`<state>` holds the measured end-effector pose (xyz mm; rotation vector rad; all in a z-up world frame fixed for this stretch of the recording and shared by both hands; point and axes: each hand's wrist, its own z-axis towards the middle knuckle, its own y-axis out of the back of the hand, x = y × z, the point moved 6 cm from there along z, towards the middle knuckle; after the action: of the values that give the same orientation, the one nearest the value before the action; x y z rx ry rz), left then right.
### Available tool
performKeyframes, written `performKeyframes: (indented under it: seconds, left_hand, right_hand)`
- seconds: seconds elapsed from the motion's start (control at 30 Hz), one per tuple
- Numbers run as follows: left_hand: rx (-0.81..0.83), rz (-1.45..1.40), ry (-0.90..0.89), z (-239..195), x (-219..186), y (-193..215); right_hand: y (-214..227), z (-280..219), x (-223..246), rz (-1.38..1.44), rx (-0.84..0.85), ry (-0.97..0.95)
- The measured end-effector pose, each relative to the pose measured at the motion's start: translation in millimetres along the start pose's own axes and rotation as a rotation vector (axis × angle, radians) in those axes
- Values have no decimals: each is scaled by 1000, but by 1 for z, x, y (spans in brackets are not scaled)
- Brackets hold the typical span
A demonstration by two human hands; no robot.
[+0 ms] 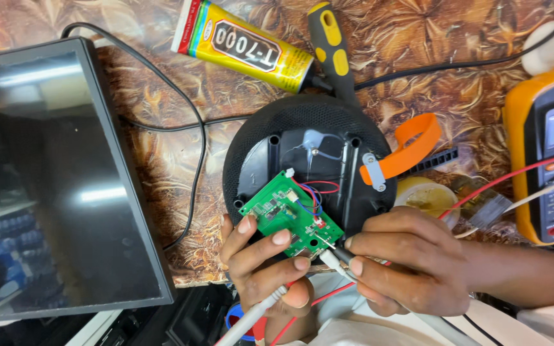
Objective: The person holds a green circuit board and uses a multimeter to test various points on the board. The multimeter probes are moved across different components while the person observes the readings on the multimeter display.
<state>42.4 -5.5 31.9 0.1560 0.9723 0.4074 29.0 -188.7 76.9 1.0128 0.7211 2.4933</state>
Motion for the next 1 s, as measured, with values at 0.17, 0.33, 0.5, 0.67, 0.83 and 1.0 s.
performKeyframes:
  seconds: [0.17,0.33,0.5,0.67,0.83,1.0]
  left_hand:
    - [-15,-5,-30,0,0,-2]
    - [-22,-1,-49,-2,1,-3]
    - [17,-18,-59,-4,4,1]
    - [-63,-6,-9,-6,1,-5]
    - [-49,7,32,-5,-2,-6]
    - [-52,14,9,-3,-3,-5]
  right_hand:
    - [-1,4,1,-10,-11,-4]
    - [0,5,0,-19,-104,-30]
    - [1,8,0,-10,-102,-2]
    - [0,9,2,-34,-173,-3]
    - [3,10,1,-24,-179,20]
    - [3,10,2,-17,-128,57]
